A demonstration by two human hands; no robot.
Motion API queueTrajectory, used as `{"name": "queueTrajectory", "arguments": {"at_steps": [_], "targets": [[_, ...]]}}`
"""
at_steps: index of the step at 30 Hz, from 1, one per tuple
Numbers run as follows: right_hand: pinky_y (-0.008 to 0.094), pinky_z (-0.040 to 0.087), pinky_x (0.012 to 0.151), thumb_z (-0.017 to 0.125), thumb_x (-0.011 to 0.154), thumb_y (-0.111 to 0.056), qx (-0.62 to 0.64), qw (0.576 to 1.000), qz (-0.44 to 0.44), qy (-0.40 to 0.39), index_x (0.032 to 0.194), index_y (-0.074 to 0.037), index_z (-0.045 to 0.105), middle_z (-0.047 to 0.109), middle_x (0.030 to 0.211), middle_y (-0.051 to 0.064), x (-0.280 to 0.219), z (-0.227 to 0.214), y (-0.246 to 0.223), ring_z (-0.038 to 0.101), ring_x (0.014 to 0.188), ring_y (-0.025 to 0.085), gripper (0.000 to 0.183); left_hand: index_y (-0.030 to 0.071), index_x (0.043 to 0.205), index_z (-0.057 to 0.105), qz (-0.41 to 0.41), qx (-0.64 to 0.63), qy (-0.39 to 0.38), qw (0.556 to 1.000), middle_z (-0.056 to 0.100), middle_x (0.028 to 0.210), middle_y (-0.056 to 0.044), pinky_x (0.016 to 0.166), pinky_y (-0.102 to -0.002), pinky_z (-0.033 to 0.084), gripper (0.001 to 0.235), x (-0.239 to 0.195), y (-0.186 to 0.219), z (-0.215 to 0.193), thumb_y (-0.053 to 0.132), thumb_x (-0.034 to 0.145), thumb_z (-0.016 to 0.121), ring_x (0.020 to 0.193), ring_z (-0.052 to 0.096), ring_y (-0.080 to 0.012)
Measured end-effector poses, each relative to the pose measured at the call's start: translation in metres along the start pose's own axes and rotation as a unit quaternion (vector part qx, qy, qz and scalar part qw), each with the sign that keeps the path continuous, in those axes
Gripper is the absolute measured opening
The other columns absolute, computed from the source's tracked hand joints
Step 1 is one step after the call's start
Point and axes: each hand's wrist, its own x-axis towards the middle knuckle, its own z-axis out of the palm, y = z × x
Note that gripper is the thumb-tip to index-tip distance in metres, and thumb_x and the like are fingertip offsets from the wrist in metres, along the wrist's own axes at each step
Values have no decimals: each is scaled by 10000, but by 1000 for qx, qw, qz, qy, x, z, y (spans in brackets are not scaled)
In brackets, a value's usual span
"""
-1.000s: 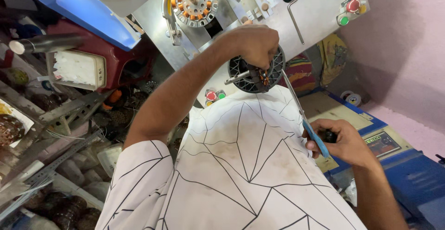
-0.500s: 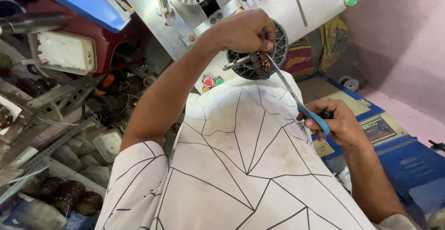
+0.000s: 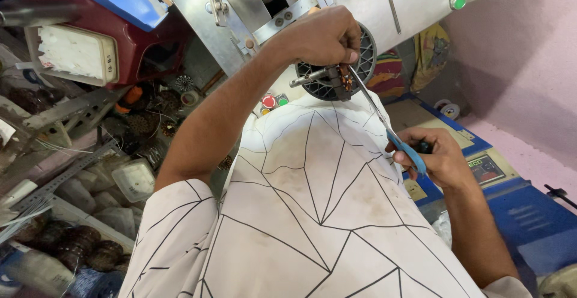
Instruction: The person operates a coil-winding machine to apply copper wire to motor stators and manually secures the wire leads using a screwdriver and scissors.
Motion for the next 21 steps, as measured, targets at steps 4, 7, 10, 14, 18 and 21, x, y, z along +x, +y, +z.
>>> {"name": "queueTrajectory", "arguments": {"at_steps": [4, 7, 10, 14, 18, 21], "targets": [[242, 414, 397, 856, 699, -156, -64, 998, 9, 18, 903, 32, 788, 665, 619, 68, -1, 2, -6, 564, 451, 111, 286, 79, 866, 810, -12, 1, 3, 1000, 758, 733, -65, 634, -352, 551, 123, 1, 0, 1, 178, 793, 803, 653, 724, -165], [242, 427, 415, 867, 698, -160, -81, 997, -3, 15, 892, 39, 783, 659, 615, 58, -1, 2, -7, 565, 463, 106, 290, 81, 864, 815, -11, -5, 10, 1000, 760, 727, -59, 621, -341, 553, 126, 1, 0, 1, 176, 782, 814, 639, 724, -155], [242, 427, 417, 864, 700, -151, -56, 998, -10, 6, 896, 53, 774, 648, 615, 55, 0, 0, -2, 561, 468, 102, 297, 69, 849, 820, -5, -16, 20, 1000, 764, 707, -38, 622, -320, 558, 123, 1, 2, 1, 169, 778, 819, 619, 723, -130], [241, 415, 390, 835, 702, -145, 45, 998, -43, -23, 924, 73, 740, 646, 623, 64, 1, -7, 8, 562, 433, 115, 325, 53, 834, 815, -36, -70, 25, 997, 773, 676, 1, 605, -287, 560, 108, 1, 7, -4, 155, 825, 782, 587, 719, -88], [233, 387, 378, 822, 768, -174, 133, 985, -84, -71, 956, 108, 727, 596, 562, 63, 6, -8, 10, 544, 408, 114, 351, 37, 839, 799, -51, -120, 23, 991, 779, 686, 1, 561, -277, 555, 106, 4, 7, -9, 133, 857, 758, 572, 726, -75], [233, 360, 390, 821, 782, -172, 116, 988, -65, -78, 953, 132, 715, 606, 579, 71, 8, -6, 3, 519, 410, 110, 365, 24, 828, 801, -48, -128, 41, 990, 764, 657, -35, 578, -261, 588, 90, 6, 6, -6, 112, 822, 786, 566, 742, -77]]}}
